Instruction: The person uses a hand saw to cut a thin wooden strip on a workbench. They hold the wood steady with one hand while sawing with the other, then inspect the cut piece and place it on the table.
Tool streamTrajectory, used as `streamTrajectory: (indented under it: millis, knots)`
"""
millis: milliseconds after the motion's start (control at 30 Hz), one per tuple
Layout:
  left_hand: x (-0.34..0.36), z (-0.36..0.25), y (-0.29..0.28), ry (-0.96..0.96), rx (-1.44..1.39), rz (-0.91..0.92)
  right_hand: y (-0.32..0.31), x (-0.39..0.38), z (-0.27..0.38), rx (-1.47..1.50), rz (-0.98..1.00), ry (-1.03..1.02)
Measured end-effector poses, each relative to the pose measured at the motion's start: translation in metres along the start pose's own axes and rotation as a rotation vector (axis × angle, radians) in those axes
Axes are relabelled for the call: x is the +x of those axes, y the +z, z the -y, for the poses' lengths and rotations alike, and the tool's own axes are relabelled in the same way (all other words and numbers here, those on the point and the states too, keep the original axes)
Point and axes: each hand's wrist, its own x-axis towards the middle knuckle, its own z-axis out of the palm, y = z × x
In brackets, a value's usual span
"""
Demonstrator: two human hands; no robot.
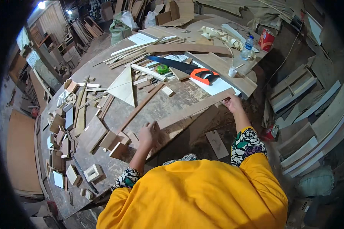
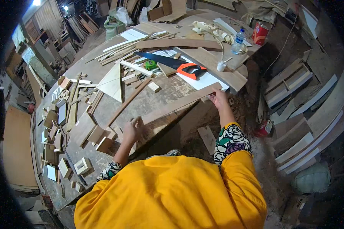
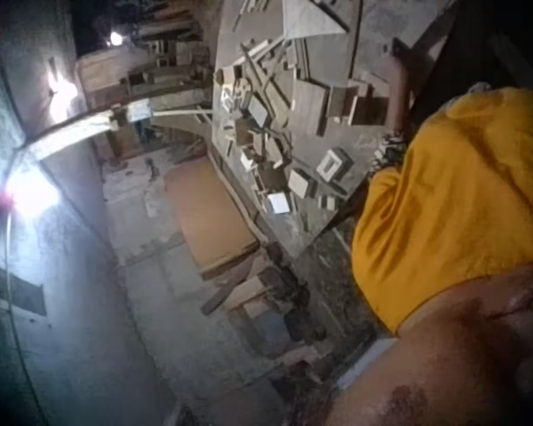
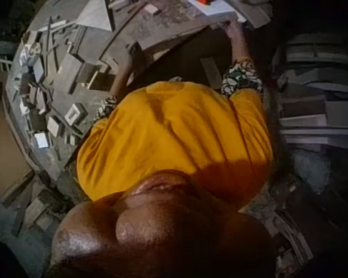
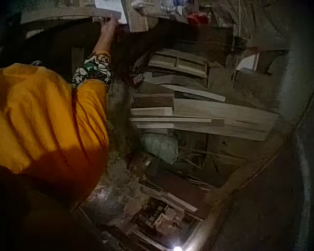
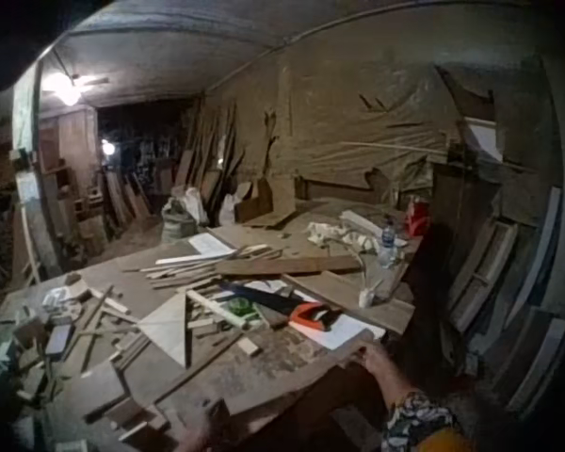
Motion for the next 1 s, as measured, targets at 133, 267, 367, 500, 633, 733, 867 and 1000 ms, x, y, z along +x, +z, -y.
streamTrajectory:
  millis: [133, 267, 367, 500, 633, 733, 867, 1000]
  knots:
    - [-0.012, 0.010, 0.000, 0.020, -0.064, 0.086, 0.014, 0.023, 0.011, -0.084, -0.009, 0.047]
    - [-0.004, -0.001, 0.005, -0.029, -0.086, 0.132, 0.002, 0.058, 0.032, -0.710, -0.168, 0.112]
    - [0.000, -0.010, -0.002, -0.035, -0.092, 0.110, 0.027, 0.059, 0.037, -1.814, -0.452, -0.480]
    - [0.000, -0.016, 0.005, -0.038, 0.004, 0.079, 0.071, 0.052, 0.035, -1.695, 0.014, -0.727]
    - [-0.003, -0.020, 0.016, -0.072, 0.035, 0.018, 0.112, 0.055, 0.017, -1.923, 0.154, -0.748]
    - [-0.005, -0.023, 0.028, -0.155, 0.011, 0.025, 0.101, 0.083, -0.002, -1.948, 0.107, -0.856]
    - [-0.003, -0.036, 0.033, -0.112, 0.049, -0.062, 0.105, 0.093, 0.006, -1.922, 0.234, -1.048]
    - [0.000, -0.045, 0.049, -0.130, 0.038, -0.131, 0.115, 0.113, 0.024, -2.119, 0.569, -1.080]
